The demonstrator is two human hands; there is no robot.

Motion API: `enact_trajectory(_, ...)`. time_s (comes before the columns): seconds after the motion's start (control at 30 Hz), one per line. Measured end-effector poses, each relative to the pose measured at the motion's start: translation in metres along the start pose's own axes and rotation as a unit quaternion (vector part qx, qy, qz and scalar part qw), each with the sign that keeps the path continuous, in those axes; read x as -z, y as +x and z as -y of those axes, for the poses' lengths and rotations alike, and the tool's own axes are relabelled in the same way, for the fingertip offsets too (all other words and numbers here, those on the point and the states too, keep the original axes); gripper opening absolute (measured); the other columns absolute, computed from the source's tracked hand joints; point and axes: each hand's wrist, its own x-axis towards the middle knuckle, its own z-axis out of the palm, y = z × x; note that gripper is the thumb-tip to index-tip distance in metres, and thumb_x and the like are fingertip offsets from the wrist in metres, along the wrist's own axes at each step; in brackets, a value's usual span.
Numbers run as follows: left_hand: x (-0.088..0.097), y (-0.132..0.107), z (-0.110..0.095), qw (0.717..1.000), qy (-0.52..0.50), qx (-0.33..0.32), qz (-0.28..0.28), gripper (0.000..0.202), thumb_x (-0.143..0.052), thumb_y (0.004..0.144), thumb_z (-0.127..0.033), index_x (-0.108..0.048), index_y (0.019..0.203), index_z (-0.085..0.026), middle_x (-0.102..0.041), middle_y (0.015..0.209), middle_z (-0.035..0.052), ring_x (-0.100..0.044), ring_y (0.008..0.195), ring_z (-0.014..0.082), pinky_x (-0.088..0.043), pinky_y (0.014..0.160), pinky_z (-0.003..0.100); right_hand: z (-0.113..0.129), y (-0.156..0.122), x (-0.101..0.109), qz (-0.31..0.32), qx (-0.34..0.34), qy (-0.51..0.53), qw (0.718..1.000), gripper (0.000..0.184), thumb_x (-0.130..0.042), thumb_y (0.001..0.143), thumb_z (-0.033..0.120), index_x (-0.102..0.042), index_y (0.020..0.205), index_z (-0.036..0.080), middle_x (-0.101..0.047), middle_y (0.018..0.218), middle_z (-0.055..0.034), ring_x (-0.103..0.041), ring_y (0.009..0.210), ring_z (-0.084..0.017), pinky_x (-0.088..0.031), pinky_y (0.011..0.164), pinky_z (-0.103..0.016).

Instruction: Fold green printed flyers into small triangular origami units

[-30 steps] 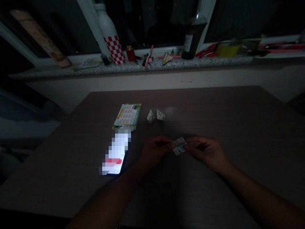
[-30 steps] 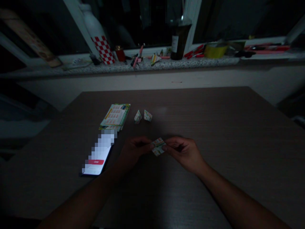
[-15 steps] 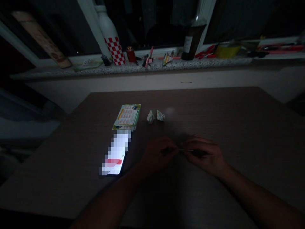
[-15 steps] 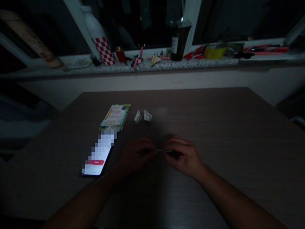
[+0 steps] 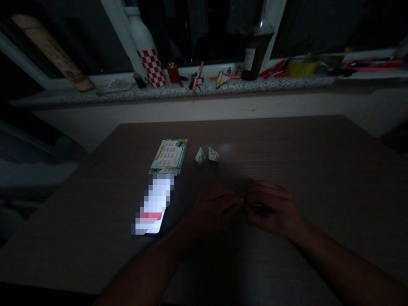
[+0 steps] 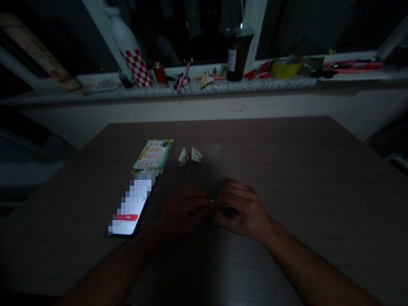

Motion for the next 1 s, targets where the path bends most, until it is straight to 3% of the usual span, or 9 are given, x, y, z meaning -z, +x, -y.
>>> enact_trajectory(0.33,0.007,-0.001,0.002,0.997,-0.043,0.063,0.015,0.012,-0.058,0.085,-0.024,-0.067,0.081,-0.017,-0.071,0.079,0.0036,-0.065,0.077,0.014,-0.05,0.071,0.025,-0.002,0.001,0.01,0.013,-0.049,0.012,0.999,0.014,-0.06,0.065,0.008,-0.057,0.07,0.021,-0.061,0.065,-0.0013,-0.06,0.06,-0.016,-0.049,0.056,-0.029)
enact_trajectory(0.47,0.009,0.0,0.003,0.976,-0.124,0.179,0.015,0.009,-0.062,0.081,-0.024,-0.066,0.077,-0.017,-0.069,0.077,0.0016,-0.063,0.073,0.013,-0.048,0.068,0.024,-0.002,-0.002,0.012,0.002,-0.108,0.042,0.993,0.013,-0.063,0.068,0.01,-0.058,0.073,0.02,-0.063,0.069,-0.0014,-0.062,0.063,-0.016,-0.049,0.056,-0.027)
enact_trajectory(0.57,0.008,0.0,0.003,0.944,-0.177,0.278,-0.011,0.007,-0.066,0.077,-0.023,-0.064,0.076,-0.017,-0.066,0.073,0.0,-0.061,0.07,0.013,-0.047,0.066,0.024,-0.004,-0.006,0.01,-0.012,-0.149,0.047,0.988,0.009,-0.067,0.073,0.015,-0.063,0.08,0.02,-0.069,0.075,-0.0029,-0.066,0.067,-0.017,-0.052,0.06,-0.026)
enact_trajectory(0.67,0.003,-0.001,0.003,0.908,-0.249,0.337,-0.021,0.011,-0.067,0.076,-0.025,-0.062,0.08,-0.016,-0.064,0.074,-0.0001,-0.06,0.07,0.0127,-0.048,0.065,0.024,-0.005,-0.009,0.004,-0.039,-0.206,0.068,0.975,0.003,-0.065,0.079,0.02,-0.067,0.082,0.02,-0.072,0.077,-0.0034,-0.068,0.066,-0.016,-0.054,0.061,-0.025)
enact_trajectory(0.8,-0.004,-0.002,0.001,0.878,-0.323,0.354,-0.002,0.019,-0.067,0.078,-0.031,-0.063,0.089,-0.016,-0.067,0.082,0.0024,-0.062,0.074,0.0136,-0.05,0.067,0.025,-0.004,-0.011,-0.005,-0.048,-0.271,0.127,0.953,0.007,-0.066,0.08,0.024,-0.069,0.081,0.019,-0.073,0.072,-0.0026,-0.068,0.062,-0.016,-0.056,0.058,-0.025)
enact_trajectory(1.0,-0.01,-0.002,-0.002,0.879,-0.311,0.361,0.031,0.021,-0.061,0.083,-0.035,-0.065,0.085,-0.015,-0.067,0.077,0.0024,-0.062,0.071,0.0138,-0.048,0.065,0.024,0.001,-0.011,-0.01,-0.041,-0.287,0.185,0.939,0.007,-0.065,0.08,0.024,-0.067,0.077,0.017,-0.069,0.065,-0.0017,-0.064,0.056,-0.013,-0.052,0.052,-0.021)
